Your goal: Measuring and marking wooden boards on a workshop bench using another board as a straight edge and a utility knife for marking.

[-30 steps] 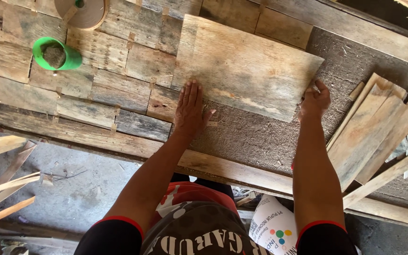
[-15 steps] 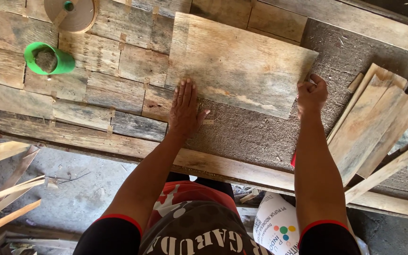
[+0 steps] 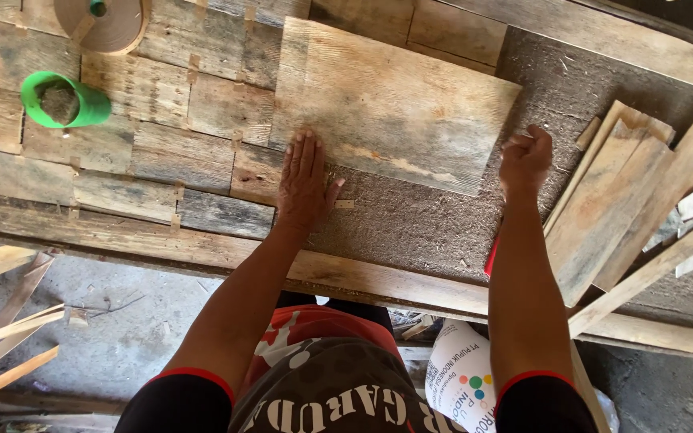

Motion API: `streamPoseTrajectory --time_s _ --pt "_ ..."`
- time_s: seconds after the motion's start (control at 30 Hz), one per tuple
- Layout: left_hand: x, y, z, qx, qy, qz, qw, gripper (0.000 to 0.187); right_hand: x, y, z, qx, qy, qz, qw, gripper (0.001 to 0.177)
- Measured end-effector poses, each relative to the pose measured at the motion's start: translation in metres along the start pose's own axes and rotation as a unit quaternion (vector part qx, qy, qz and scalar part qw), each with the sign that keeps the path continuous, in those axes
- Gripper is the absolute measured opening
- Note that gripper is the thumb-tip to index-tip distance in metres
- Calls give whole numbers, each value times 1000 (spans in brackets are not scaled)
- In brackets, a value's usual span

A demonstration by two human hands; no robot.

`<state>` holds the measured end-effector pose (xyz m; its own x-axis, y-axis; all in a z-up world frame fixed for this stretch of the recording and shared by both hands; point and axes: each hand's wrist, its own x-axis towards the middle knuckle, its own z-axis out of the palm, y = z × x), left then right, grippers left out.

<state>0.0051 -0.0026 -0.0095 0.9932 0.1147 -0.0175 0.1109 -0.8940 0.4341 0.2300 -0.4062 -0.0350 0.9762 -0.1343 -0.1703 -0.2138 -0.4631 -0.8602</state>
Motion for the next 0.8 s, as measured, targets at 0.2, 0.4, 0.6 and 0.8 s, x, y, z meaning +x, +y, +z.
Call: streamPoseTrajectory --time_s 0.2,0.4,0.6,0.8 --pt "5 -2 3 -2 26 -6 1000 70 -84 -56 -93 -431 -74 -62 897 26" --pt "17 5 -11 2 73 5 997 49 -156 -79 -103 -496 -169 166 835 52" --pt "34 2 -7 -3 120 -34 992 24 -181 -19 -81 -446 -58 7 893 55" --pt "47 -14 25 46 77 -95 991 20 -159 -33 -47 -364 -6 -14 931 23"
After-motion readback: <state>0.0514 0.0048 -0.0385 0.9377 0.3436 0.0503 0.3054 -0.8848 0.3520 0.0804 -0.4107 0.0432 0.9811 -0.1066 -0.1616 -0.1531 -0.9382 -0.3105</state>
